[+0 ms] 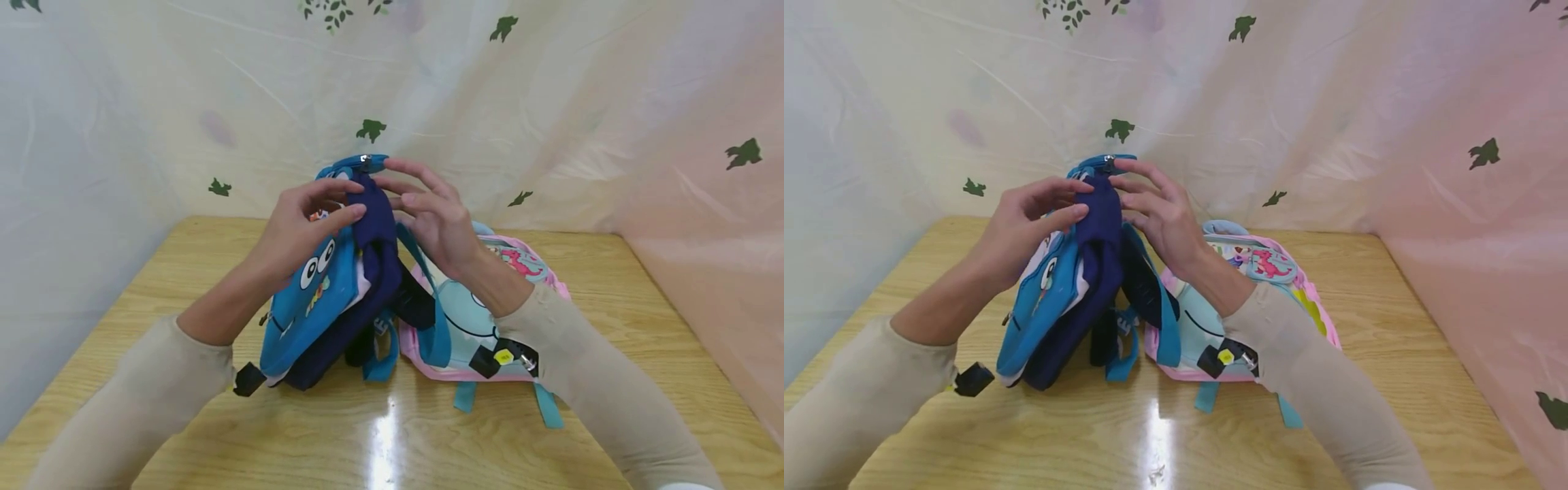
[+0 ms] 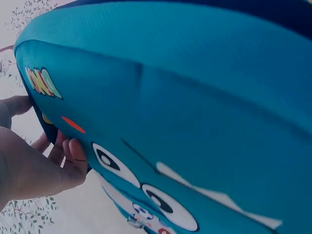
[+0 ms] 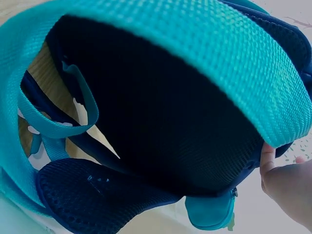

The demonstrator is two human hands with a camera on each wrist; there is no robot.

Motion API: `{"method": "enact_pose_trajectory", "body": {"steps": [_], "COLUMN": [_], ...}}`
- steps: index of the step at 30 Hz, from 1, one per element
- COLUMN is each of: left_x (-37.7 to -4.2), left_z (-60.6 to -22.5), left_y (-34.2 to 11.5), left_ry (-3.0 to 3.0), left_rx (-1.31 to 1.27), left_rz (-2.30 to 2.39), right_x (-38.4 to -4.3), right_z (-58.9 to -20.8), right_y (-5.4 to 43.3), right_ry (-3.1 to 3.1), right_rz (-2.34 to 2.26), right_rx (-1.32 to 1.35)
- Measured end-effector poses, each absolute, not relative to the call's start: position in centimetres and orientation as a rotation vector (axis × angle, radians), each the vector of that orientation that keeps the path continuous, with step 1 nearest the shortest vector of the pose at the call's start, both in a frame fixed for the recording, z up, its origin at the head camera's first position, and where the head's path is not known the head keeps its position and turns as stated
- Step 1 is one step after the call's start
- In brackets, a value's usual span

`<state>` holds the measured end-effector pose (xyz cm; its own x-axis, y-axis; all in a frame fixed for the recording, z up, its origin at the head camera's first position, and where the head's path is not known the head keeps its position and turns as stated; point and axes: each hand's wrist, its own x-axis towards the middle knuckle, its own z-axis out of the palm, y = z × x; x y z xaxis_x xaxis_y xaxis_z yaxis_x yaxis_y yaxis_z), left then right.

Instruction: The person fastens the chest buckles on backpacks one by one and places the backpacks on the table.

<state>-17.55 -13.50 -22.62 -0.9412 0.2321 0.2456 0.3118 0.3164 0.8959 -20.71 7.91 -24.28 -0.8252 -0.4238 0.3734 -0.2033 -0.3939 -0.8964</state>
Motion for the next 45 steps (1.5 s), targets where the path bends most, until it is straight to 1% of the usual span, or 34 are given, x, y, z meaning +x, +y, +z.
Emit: {"method": "enact_pose_trajectory", "body": {"steps": [4, 11, 19, 26, 32, 36, 40, 45], "left_x": [-17.6, -17.8, -17.8, -17.2, -17.3, -17.4, -17.5, -17.0], "left_z": [-22.7, -22.8, -22.6, -21.6, -21.0, -21.5, -22.3, -22.9], "left_y": [-13.1, -12.6, -12.4, -13.4, -14.8, -15.7, -16.7, -18.0], "left_ry": [-2.398, -2.266, -2.088, -1.880, -1.579, -1.519, -1.523, -1.523], "left_rx": [-0.398, -0.257, -0.211, -0.214, -0.335, -0.414, -0.408, -0.321], "left_rz": [-1.927, -2.105, -2.218, -2.294, -2.463, -2.418, -2.326, -2.303], "right_x": [-20.6, -20.6, -20.5, -20.7, -21.5, -22.3, -23.0, -23.3], "right_z": [-24.3, -24.4, -24.4, -24.7, -24.9, -25.3, -26.5, -28.3], "right_y": [7.9, 7.9, 7.9, 8.4, 9.8, 11.2, 12.1, 12.5], "right_ry": [1.649, 1.676, 1.640, 1.703, 2.043, 2.183, 2.182, 2.028], "right_rz": [-2.350, -2.334, -2.335, -2.320, -2.200, -2.020, -1.795, -1.657], "right_rx": [-0.857, -0.857, -0.885, -0.899, -0.725, -0.546, -0.413, -0.377]}}
